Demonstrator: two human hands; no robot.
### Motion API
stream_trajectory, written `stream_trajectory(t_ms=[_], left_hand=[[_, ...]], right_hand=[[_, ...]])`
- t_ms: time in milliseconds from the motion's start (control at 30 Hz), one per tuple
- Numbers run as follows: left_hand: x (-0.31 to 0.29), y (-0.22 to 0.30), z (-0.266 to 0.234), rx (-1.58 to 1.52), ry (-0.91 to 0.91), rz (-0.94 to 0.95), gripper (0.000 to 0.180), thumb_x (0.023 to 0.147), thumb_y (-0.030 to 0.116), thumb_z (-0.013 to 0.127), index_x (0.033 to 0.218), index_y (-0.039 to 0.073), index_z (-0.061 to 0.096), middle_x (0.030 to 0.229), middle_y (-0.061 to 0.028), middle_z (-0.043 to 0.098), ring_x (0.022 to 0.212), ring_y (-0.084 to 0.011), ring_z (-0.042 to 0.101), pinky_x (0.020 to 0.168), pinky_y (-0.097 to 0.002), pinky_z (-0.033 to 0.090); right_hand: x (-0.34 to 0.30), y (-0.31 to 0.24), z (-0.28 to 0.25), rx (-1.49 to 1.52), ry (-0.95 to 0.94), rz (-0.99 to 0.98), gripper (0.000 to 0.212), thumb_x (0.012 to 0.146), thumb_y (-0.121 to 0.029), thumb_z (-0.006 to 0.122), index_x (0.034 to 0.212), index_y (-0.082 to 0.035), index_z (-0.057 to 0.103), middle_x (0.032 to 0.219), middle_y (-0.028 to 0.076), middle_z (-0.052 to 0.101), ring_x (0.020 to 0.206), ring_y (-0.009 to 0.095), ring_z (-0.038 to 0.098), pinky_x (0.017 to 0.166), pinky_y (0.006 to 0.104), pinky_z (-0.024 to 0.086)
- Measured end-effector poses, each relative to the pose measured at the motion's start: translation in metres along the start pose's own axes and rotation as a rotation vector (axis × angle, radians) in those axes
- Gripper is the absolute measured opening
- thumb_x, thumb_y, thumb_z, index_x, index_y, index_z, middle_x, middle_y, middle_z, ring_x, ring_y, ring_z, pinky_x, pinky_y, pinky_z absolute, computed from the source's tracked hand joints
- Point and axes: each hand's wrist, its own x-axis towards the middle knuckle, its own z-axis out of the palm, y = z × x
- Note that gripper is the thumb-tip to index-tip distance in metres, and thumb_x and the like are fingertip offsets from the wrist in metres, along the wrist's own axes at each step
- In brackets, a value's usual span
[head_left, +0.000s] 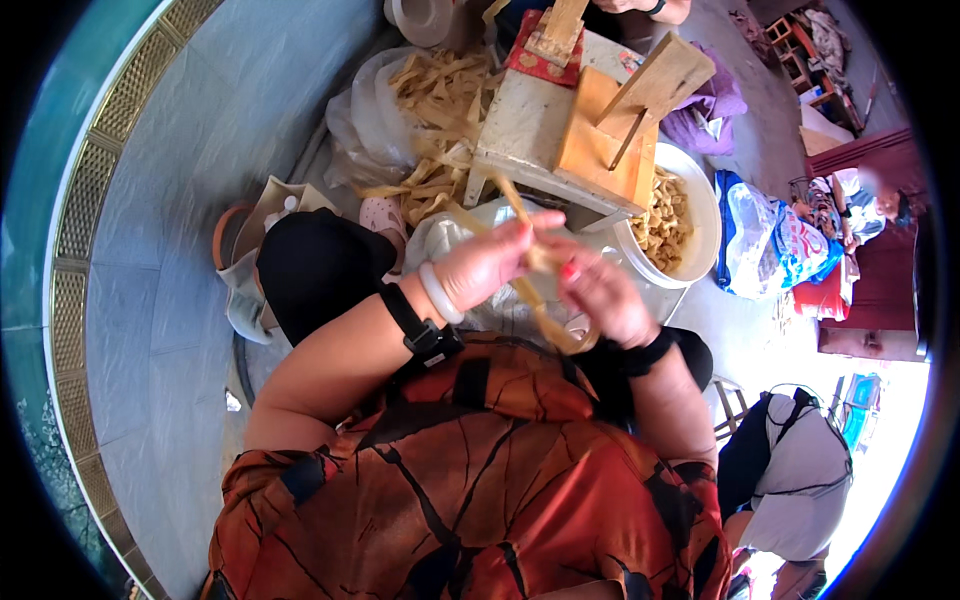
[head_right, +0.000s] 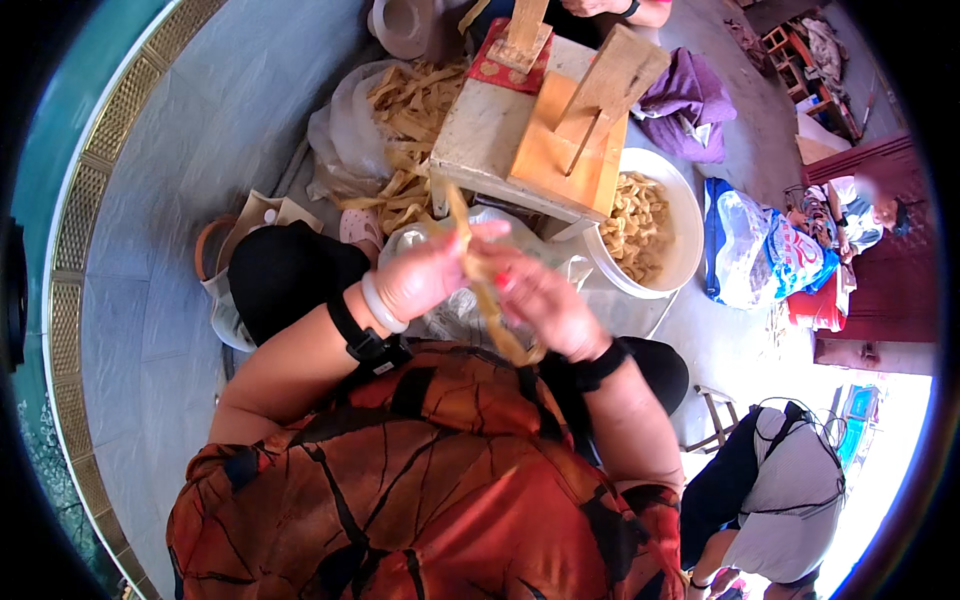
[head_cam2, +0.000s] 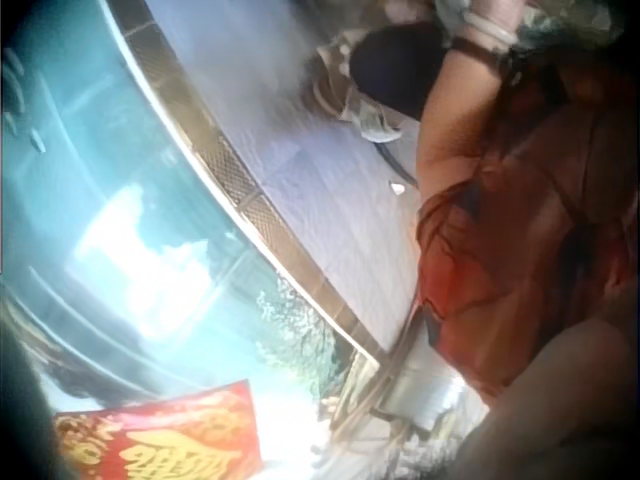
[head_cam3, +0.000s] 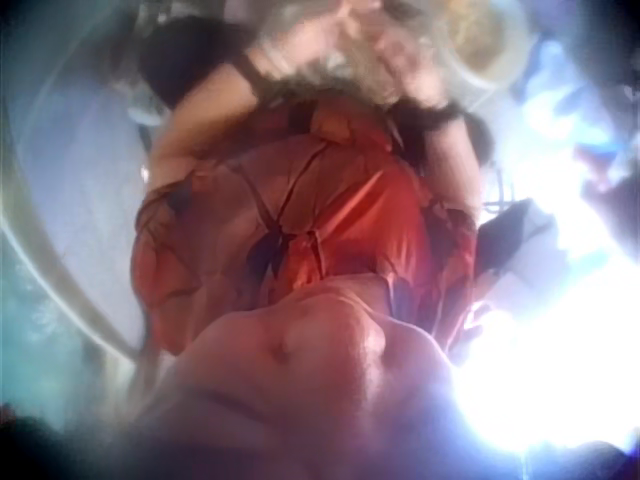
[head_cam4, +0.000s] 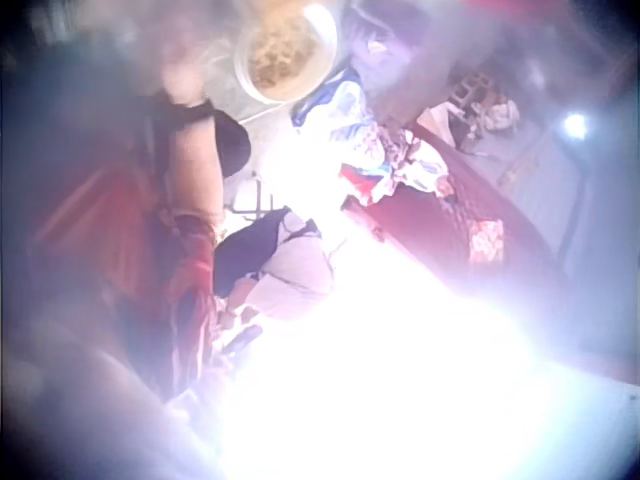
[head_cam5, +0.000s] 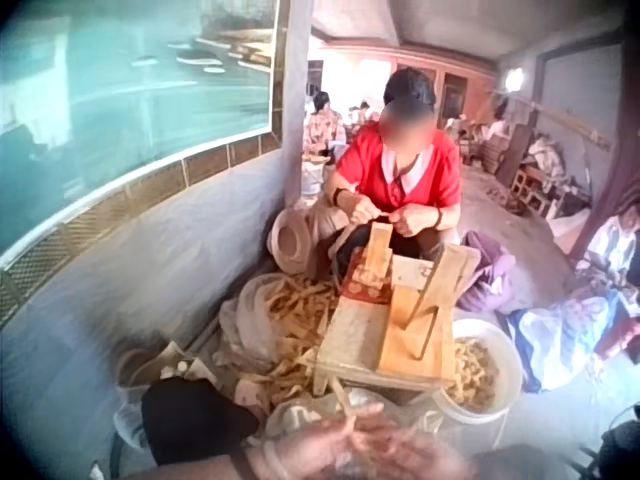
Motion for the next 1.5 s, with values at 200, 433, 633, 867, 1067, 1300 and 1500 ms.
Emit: stream_trajectory(t_ms=[200,433,633,867,1067,1300,1500], left_hand=[[0.016,0.055,0.009,-0.156,0.242,0.347,0.023,0.099,0.029,0.050,0.096,0.008,0.057,0.072,0.0036,0.045,0.063,-0.0078,0.040,0.066,-0.0260,0.036],[0.011,0.031,0.011,0.981,-0.073,0.024,0.012,0.089,0.011,0.062,0.097,0.003,0.056,0.072,-0.0024,0.054,0.076,-0.0080,0.053,0.067,-0.0237,0.046],[0.003,0.001,0.027,0.318,-0.187,-0.499,0.022,0.092,0.018,0.049,0.106,0.003,0.058,0.080,-0.0009,0.055,0.066,-0.0061,0.044,0.062,-0.0189,0.038],[0.009,-0.027,0.010,1.212,-0.159,0.120,0.018,0.091,0.020,0.058,0.098,0.004,0.057,0.084,-0.0133,0.061,0.079,-0.0307,0.062,0.070,-0.0399,0.048],[0.022,-0.021,0.036,1.365,-0.123,0.158,0.020,0.088,0.024,0.061,0.092,0.005,0.055,0.085,-0.0168,0.064,0.081,-0.0395,0.061,0.068,-0.0459,0.047],[0.032,-0.014,0.008,0.013,-0.028,-0.334,0.024,0.096,0.029,0.055,0.084,0.008,0.056,0.062,0.0034,0.044,0.053,-0.0067,0.038,0.046,-0.0217,0.028],[0.027,-0.031,0.012,0.767,-0.053,0.103,0.032,0.088,0.005,0.056,0.119,0.000,0.054,0.101,-0.0094,0.064,0.095,-0.0210,0.061,0.080,-0.0346,0.048]], right_hand=[[-0.027,0.063,0.006,0.030,0.096,0.107,0.020,0.100,-0.020,0.050,0.110,-0.004,0.057,0.080,0.001,0.059,0.073,0.007,0.053,0.065,0.0232,0.046],[-0.016,-0.005,0.021,-1.095,0.533,-0.674,0.036,0.084,-0.002,0.060,0.120,-0.005,0.059,0.118,0.015,0.060,0.104,0.030,0.059,0.089,0.0375,0.045],[-0.034,-0.021,0.012,-1.330,0.178,-0.732,0.028,0.068,-0.001,0.063,0.096,-0.003,0.062,0.089,0.009,0.063,0.079,0.029,0.060,0.073,0.0390,0.048],[-0.043,-0.001,0.010,-0.690,0.285,-0.256,0.017,0.085,0.006,0.059,0.100,-0.001,0.056,0.085,0.011,0.063,0.078,0.022,0.061,0.072,0.0330,0.048],[-0.056,0.018,-0.007,-0.429,0.350,-0.150,0.010,0.090,0.007,0.055,0.096,-0.001,0.053,0.082,0.004,0.057,0.069,0.008,0.056,0.063,0.0216,0.045],[-0.059,-0.002,-0.041,-1.319,0.530,-0.553,0.018,0.085,0.010,0.052,0.098,0.000,0.060,0.080,0.012,0.062,0.068,0.025,0.060,0.060,0.0344,0.048],[-0.048,0.013,0.001,-0.789,0.171,-0.383,0.030,0.076,0.005,0.062,0.104,-0.005,0.057,0.089,0.012,0.065,0.081,0.033,0.065,0.070,0.0389,0.053]])
